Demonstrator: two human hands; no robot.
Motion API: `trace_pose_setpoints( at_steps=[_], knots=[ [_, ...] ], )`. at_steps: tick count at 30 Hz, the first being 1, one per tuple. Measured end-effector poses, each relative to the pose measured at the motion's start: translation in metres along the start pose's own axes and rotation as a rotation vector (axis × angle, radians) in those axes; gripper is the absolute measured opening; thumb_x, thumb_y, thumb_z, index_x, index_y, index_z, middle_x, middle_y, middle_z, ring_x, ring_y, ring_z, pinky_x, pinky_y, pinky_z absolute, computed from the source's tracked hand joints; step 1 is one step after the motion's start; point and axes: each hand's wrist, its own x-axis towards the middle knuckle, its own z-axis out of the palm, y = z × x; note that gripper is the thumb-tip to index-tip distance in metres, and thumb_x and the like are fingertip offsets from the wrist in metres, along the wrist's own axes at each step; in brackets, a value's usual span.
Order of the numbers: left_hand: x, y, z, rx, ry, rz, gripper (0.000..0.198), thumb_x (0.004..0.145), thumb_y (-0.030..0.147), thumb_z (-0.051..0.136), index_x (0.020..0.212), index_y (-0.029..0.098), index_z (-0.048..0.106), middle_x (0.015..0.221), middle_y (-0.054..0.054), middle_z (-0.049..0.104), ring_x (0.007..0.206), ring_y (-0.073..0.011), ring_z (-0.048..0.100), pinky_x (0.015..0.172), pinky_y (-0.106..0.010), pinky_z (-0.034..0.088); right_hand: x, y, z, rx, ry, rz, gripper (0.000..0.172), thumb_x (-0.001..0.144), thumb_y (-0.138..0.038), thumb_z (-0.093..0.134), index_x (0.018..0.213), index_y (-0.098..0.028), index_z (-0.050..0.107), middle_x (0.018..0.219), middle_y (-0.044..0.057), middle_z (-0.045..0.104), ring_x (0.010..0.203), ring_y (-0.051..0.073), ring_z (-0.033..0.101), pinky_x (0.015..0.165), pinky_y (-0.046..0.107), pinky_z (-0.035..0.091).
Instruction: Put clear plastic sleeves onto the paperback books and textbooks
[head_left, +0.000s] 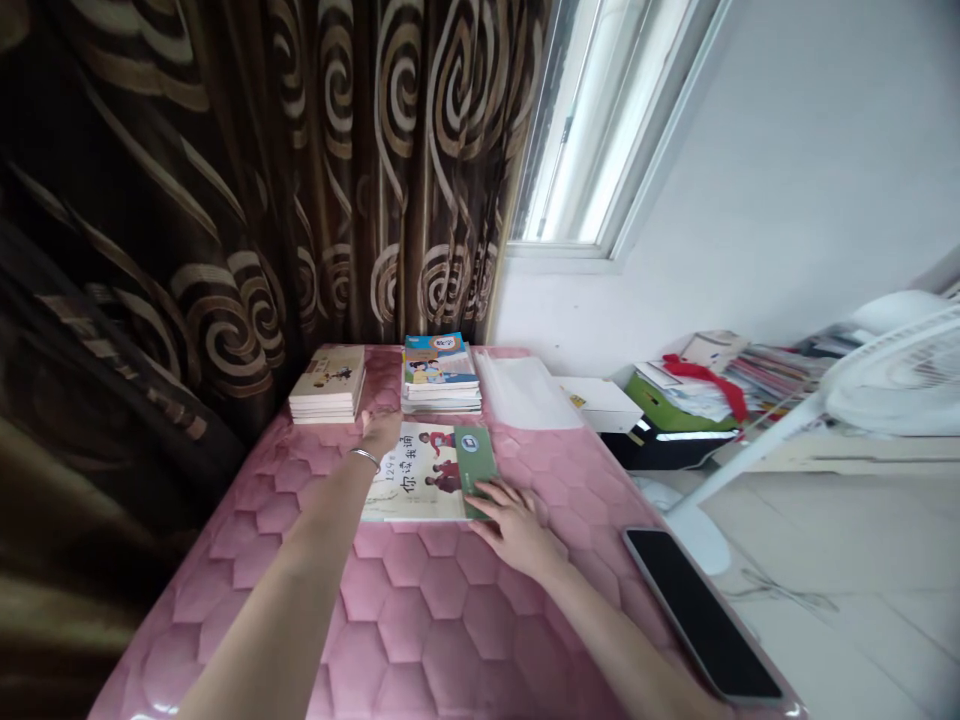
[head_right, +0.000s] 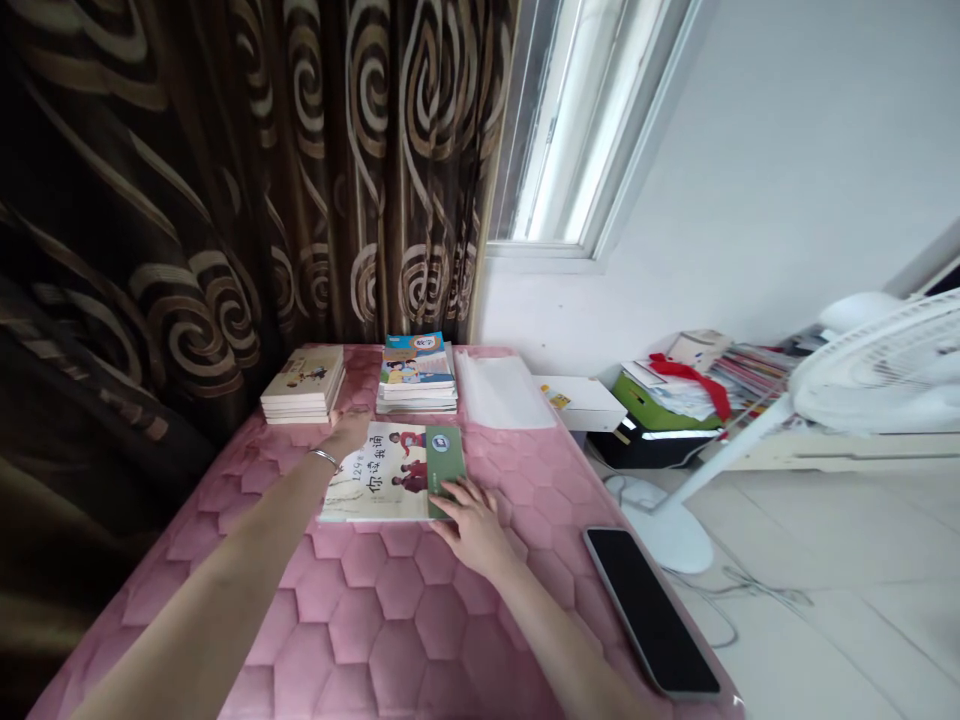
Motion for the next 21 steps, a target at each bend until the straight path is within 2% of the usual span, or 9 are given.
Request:
trace_pose_setpoints(
  at_steps=[2, 5, 8, 11, 17, 21],
  knots=[
    [0.004, 0.005, -0.001, 0.031, 0.025, -0.023, 0.035, 0.089, 0.033, 0.057, 0.119, 0.016, 0.055, 0.119, -0.010, 0.057, 0.102, -0.0222, 0.059, 0.085, -0.043, 0.051, -0.002, 0.003, 0.002, -0.006, -0.019, -0.021, 0.036, 0.090, -0.040, 0.049, 0.125, -0.036, 0.058, 0.139, 0.003, 0.050, 0.131, 0.027, 0.038, 0.105, 0.051, 0.026],
    [0.009, 0.011, -0.006, 0.038, 0.077, -0.024, 0.026, 0.085, 0.012, 0.054, 0.110, 0.013, 0.061, 0.112, -0.014, 0.062, 0.109, -0.0265, 0.055, 0.094, -0.048, 0.041, 0.003, 0.010, 0.006, -0.019, -0.026, -0.019, 0.036, 0.091, -0.039, 0.048, 0.125, -0.036, 0.057, 0.141, 0.003, 0.048, 0.131, 0.026, 0.038, 0.104, 0.051, 0.028],
    [0.012, 0.013, -0.012, 0.025, 0.123, -0.027, 0.040, 0.076, -0.002, 0.048, 0.108, 0.015, 0.064, 0.110, -0.016, 0.064, 0.112, -0.0281, 0.053, 0.098, -0.049, 0.031, 0.011, 0.015, 0.009, -0.049, 0.001, -0.009, 0.036, 0.091, -0.035, 0.047, 0.125, -0.036, 0.057, 0.141, 0.004, 0.048, 0.131, 0.027, 0.039, 0.103, 0.053, 0.029],
    [0.010, 0.006, -0.006, 0.025, 0.116, -0.068, 0.042, 0.072, -0.001, 0.048, 0.106, 0.015, 0.065, 0.107, -0.015, 0.065, 0.109, -0.0288, 0.054, 0.096, -0.048, 0.031, 0.017, 0.016, 0.011, -0.056, 0.018, 0.000, 0.036, 0.090, -0.031, 0.047, 0.124, -0.036, 0.058, 0.140, 0.003, 0.049, 0.131, 0.027, 0.040, 0.103, 0.053, 0.029],
    [-0.002, -0.017, 0.019, 0.031, 0.036, -0.131, 0.040, 0.072, 0.001, 0.047, 0.102, 0.018, 0.067, 0.108, -0.015, 0.065, 0.110, -0.0317, 0.051, 0.092, -0.051, 0.033, 0.014, 0.016, 0.014, -0.007, 0.046, -0.064, 0.039, 0.089, -0.028, 0.047, 0.126, -0.032, 0.057, 0.141, 0.003, 0.048, 0.132, 0.024, 0.038, 0.106, 0.048, 0.029],
    [-0.004, -0.019, 0.021, 0.014, 0.048, -0.126, 0.044, 0.074, 0.001, 0.046, 0.108, 0.021, 0.066, 0.108, -0.013, 0.066, 0.110, -0.0299, 0.052, 0.094, -0.051, 0.032, 0.011, 0.015, 0.016, 0.002, 0.078, -0.064, 0.039, 0.087, -0.028, 0.047, 0.124, -0.031, 0.059, 0.138, 0.003, 0.050, 0.130, 0.024, 0.040, 0.104, 0.047, 0.032]
  ],
)
